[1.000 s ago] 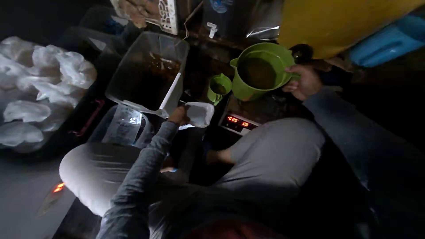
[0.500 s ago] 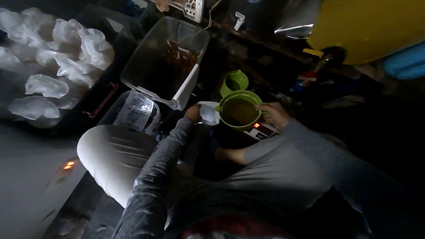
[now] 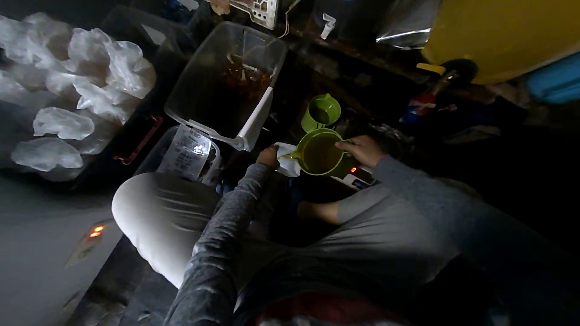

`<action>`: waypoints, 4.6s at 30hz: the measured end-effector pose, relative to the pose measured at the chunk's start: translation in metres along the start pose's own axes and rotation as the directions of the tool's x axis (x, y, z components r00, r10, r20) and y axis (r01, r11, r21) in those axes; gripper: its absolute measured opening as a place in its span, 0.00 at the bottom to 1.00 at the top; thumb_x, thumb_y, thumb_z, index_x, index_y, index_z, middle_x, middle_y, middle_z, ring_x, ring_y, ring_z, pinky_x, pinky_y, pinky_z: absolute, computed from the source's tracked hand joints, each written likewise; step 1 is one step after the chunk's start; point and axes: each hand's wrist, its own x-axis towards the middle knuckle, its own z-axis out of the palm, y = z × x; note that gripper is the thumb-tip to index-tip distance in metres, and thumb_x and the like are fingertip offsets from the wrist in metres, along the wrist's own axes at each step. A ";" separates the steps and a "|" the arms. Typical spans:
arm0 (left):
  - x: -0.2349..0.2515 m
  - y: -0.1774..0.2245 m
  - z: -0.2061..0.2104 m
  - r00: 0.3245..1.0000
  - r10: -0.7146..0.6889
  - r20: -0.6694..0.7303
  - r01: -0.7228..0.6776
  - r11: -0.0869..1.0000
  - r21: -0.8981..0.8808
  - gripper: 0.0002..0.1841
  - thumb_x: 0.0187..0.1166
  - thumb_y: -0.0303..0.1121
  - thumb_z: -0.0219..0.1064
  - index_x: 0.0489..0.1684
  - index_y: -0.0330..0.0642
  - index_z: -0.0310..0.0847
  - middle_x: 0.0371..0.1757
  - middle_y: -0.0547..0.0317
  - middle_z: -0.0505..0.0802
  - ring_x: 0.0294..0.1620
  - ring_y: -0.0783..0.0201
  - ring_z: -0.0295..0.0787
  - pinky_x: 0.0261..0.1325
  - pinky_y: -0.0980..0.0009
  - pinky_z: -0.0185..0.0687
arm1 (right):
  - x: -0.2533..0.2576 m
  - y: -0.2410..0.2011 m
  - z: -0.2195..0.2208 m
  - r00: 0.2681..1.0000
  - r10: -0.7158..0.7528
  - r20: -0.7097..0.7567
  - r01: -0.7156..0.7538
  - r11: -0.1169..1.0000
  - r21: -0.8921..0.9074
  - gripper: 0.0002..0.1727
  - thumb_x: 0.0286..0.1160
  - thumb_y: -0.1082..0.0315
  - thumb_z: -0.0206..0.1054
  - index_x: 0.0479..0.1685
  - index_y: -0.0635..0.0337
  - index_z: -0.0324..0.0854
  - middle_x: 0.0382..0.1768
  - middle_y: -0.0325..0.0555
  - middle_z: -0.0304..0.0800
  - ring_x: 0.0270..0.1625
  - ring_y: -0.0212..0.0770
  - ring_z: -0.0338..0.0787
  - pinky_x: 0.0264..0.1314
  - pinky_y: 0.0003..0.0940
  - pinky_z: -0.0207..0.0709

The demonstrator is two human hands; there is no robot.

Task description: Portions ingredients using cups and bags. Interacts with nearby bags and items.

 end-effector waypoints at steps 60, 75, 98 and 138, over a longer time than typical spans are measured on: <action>0.002 -0.015 0.007 1.000 -0.015 -0.023 0.013 0.998 -0.067 0.39 0.65 0.24 0.78 0.82 0.30 0.67 0.79 0.33 0.79 0.76 0.37 0.79 0.77 0.40 0.74 | -0.018 -0.123 0.006 0.999 -0.045 0.011 0.042 0.783 -0.621 0.40 0.87 0.36 0.53 0.45 0.74 0.87 0.50 0.73 0.89 0.60 0.71 0.88 0.59 0.73 0.76; 0.004 -0.016 0.007 0.999 -0.054 -0.001 0.053 0.995 -0.079 0.40 0.65 0.24 0.78 0.83 0.31 0.67 0.80 0.32 0.77 0.78 0.35 0.77 0.79 0.39 0.72 | -0.031 -0.148 0.018 0.994 -0.113 0.004 0.083 0.703 -0.706 0.38 0.86 0.38 0.56 0.39 0.74 0.86 0.46 0.72 0.90 0.58 0.70 0.90 0.55 0.71 0.78; -0.002 -0.010 0.001 0.994 -0.108 0.023 0.110 0.989 -0.096 0.39 0.72 0.31 0.76 0.85 0.30 0.63 0.77 0.31 0.80 0.78 0.40 0.78 0.81 0.45 0.71 | -0.050 -0.182 0.062 0.973 -0.116 0.198 0.222 0.685 -0.694 0.30 0.91 0.49 0.54 0.53 0.71 0.87 0.58 0.66 0.90 0.66 0.64 0.87 0.67 0.65 0.75; -0.013 -0.005 -0.001 0.993 -0.112 0.023 0.113 0.992 -0.061 0.40 0.73 0.31 0.76 0.86 0.28 0.61 0.80 0.31 0.77 0.81 0.40 0.75 0.84 0.47 0.68 | -0.112 -0.225 0.032 0.956 -0.221 0.196 0.291 0.596 -0.748 0.29 0.92 0.48 0.51 0.55 0.67 0.86 0.52 0.62 0.91 0.60 0.61 0.90 0.58 0.62 0.77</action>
